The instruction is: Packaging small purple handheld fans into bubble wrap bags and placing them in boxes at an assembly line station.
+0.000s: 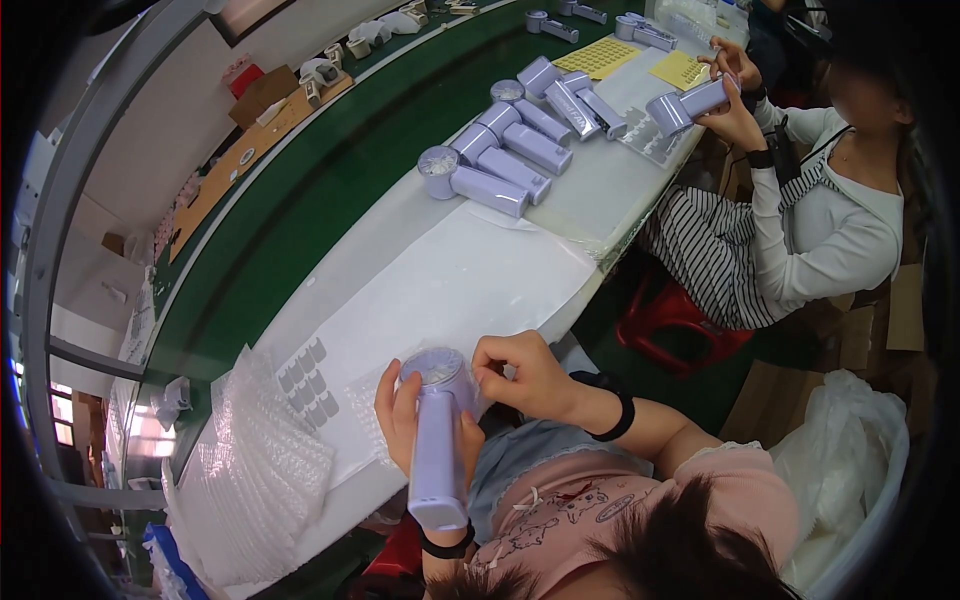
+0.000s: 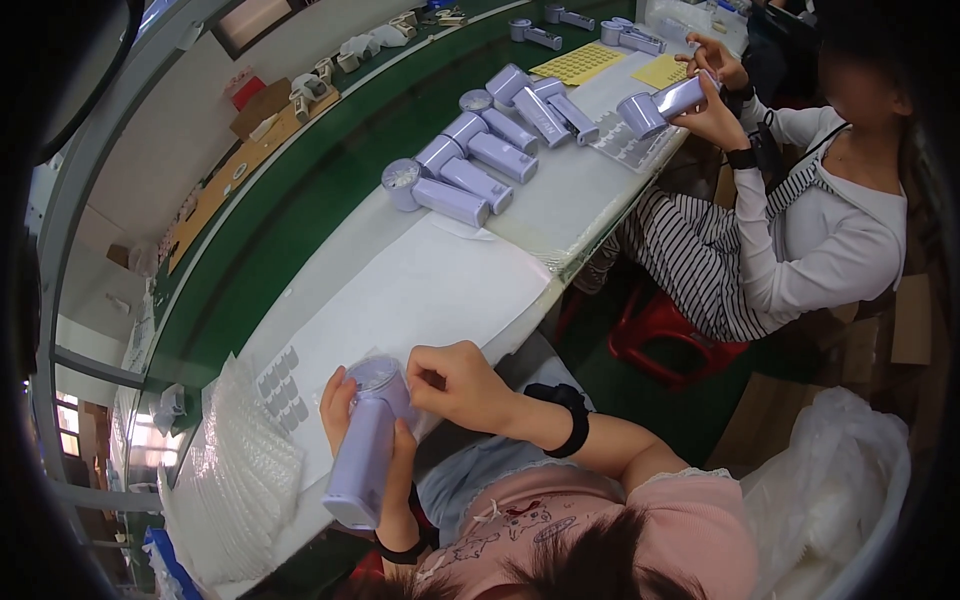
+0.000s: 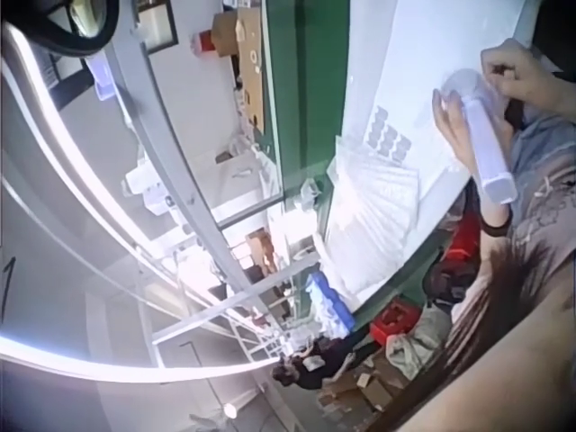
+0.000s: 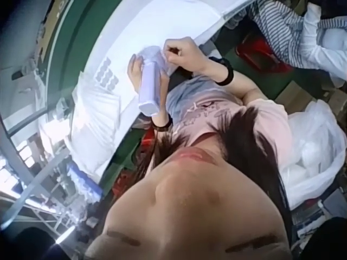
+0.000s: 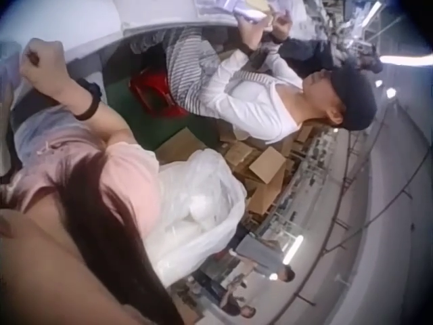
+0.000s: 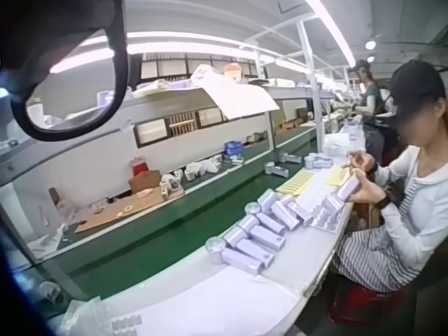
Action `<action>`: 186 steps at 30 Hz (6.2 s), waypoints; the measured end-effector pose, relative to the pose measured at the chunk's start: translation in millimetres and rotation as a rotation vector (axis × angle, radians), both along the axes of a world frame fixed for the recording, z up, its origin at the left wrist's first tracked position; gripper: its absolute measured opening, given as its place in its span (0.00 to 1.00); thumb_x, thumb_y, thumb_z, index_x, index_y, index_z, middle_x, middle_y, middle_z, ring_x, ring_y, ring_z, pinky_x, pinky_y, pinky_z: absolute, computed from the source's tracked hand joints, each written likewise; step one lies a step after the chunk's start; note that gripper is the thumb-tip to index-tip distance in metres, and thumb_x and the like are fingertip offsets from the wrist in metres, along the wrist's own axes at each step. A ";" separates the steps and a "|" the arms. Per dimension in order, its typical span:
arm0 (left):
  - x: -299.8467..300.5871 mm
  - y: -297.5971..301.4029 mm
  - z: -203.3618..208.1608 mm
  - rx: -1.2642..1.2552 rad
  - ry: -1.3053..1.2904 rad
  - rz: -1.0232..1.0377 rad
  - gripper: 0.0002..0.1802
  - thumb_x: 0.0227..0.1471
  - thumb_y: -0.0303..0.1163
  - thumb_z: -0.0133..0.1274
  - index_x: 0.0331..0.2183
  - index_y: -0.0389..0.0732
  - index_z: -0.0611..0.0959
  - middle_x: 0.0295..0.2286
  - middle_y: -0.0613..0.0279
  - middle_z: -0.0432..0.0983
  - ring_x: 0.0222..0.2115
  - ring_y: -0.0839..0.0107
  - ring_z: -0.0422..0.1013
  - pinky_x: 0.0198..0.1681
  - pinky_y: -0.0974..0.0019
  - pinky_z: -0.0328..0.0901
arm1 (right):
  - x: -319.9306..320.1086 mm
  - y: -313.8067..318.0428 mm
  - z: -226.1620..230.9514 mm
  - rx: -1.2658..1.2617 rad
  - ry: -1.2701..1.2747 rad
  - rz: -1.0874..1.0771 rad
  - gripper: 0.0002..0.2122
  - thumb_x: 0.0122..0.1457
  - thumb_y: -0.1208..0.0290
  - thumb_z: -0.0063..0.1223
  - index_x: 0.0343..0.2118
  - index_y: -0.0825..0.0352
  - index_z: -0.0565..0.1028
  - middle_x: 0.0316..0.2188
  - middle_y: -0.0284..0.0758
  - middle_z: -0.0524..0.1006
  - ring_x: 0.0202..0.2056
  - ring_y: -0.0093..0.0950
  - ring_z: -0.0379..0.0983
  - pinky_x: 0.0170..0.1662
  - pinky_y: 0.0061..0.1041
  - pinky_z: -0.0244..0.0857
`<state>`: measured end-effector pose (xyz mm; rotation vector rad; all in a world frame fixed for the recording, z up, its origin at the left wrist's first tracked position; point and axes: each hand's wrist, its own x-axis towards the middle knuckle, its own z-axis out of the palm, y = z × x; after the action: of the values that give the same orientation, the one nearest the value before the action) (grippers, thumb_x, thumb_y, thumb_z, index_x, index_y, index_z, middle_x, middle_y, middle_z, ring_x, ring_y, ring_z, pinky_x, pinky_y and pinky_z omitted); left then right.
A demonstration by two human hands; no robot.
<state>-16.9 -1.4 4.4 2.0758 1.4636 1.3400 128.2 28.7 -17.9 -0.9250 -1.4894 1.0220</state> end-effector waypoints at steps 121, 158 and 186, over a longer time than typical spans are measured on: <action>-215.6 316.5 7.4 -0.066 1.843 -0.295 0.11 0.41 0.33 0.53 0.33 0.45 0.79 0.41 0.64 0.65 0.47 0.65 0.59 0.41 0.60 0.62 | -4.6 27.1 -34.8 0.399 -0.335 -0.180 0.06 0.44 0.82 0.45 0.27 0.72 0.72 0.32 0.40 0.72 0.38 0.38 0.68 0.42 0.32 0.62; -309.2 11.5 5.3 -0.023 0.778 0.814 0.06 0.35 0.24 0.48 0.22 0.35 0.69 0.25 0.50 0.65 0.30 0.50 0.64 0.33 0.54 0.60 | -0.8 26.8 -38.2 0.430 -0.331 -0.175 0.06 0.42 0.85 0.47 0.26 0.71 0.72 0.29 0.39 0.71 0.33 0.37 0.69 0.36 0.30 0.64; 11.4 9.9 -30.0 -0.134 0.526 -0.061 0.18 0.43 0.25 0.53 0.40 0.34 0.74 0.44 0.47 0.66 0.47 0.52 0.60 0.48 0.55 0.56 | 47.0 119.7 7.2 0.166 -1.274 -0.308 0.20 0.44 0.75 0.54 0.44 0.69 0.68 0.47 0.40 0.65 0.50 0.36 0.60 0.48 0.30 0.58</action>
<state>-5.5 8.5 -25.6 2.4708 1.6052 0.6714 175.2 148.4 -10.7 -1.7556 -2.2610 -0.0427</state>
